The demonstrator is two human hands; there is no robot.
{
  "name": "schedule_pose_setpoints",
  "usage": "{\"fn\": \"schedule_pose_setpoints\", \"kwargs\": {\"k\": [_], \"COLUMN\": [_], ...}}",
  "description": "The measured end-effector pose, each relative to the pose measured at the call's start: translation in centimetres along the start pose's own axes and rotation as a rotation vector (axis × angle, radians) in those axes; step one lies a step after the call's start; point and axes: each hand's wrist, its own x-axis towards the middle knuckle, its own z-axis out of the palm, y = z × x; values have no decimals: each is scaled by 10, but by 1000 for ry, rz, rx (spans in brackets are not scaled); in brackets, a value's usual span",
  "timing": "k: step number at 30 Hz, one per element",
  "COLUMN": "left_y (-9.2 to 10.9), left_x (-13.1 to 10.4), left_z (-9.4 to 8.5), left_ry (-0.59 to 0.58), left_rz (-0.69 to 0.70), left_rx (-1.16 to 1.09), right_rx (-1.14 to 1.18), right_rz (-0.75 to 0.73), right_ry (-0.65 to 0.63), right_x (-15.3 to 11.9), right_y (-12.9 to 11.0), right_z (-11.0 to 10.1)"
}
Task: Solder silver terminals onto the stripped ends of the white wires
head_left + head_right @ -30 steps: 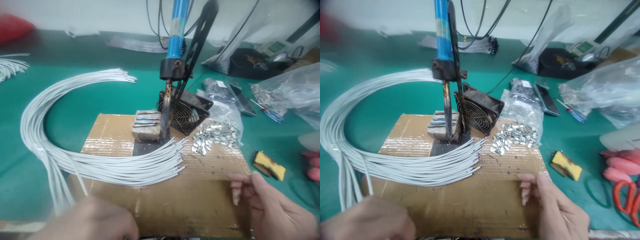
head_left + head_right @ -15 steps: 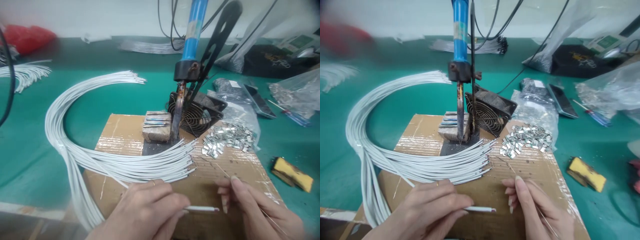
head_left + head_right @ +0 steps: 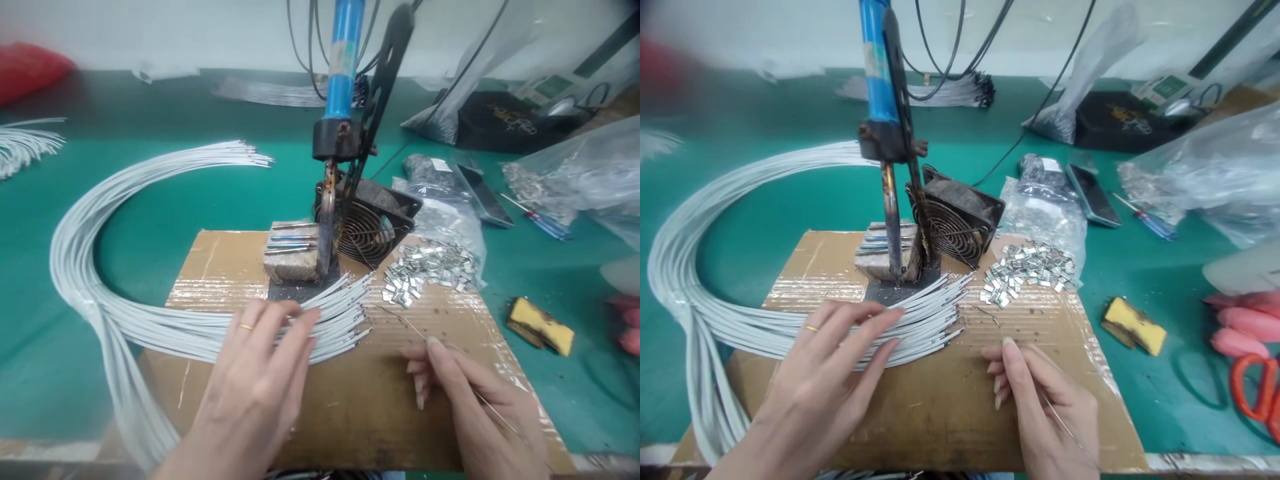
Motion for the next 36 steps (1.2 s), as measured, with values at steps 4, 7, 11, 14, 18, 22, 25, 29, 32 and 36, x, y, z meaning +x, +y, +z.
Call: {"fn": "schedule_pose_setpoints", "kwargs": {"k": [4,7,11,14,18,22,25,29,32,36], "left_y": [-11,-17,-25,-26,-23,-24,-23,-15,-12,-8], "left_x": [-11,-26,-43,-47,-42,-37,-34,-28,-25,-20], "left_z": [-2,-10,-13,-11,-14,-25,-32,-27,-21,-18], "left_ry": [13,-138,-209,-181,-160,-150,-262,-300,-389,-600], "left_rz": [-99,-59,44,52,-84,-131,-143,-9,3,-142], "left_rx": [34,-83,6,13,-92,-171,-294,-410,-485,-691], "right_rx": [20,38,54,58,59,78,112,205,183,165], "right_rz": [-9,-26,-43,-44,-28,2,47,125,129,190], "right_ry": [11,6,-7,-2,3,11,22,-2,-65,-84], "right_x": [-1,-1,-1,-1,-1,-4,-11,-18,-17,-14], "right_y": [1,2,3,3,3,-3,-14,-33,-41,-40], "right_z": [3,3,2,2,2,5,13,30,40,45]}}
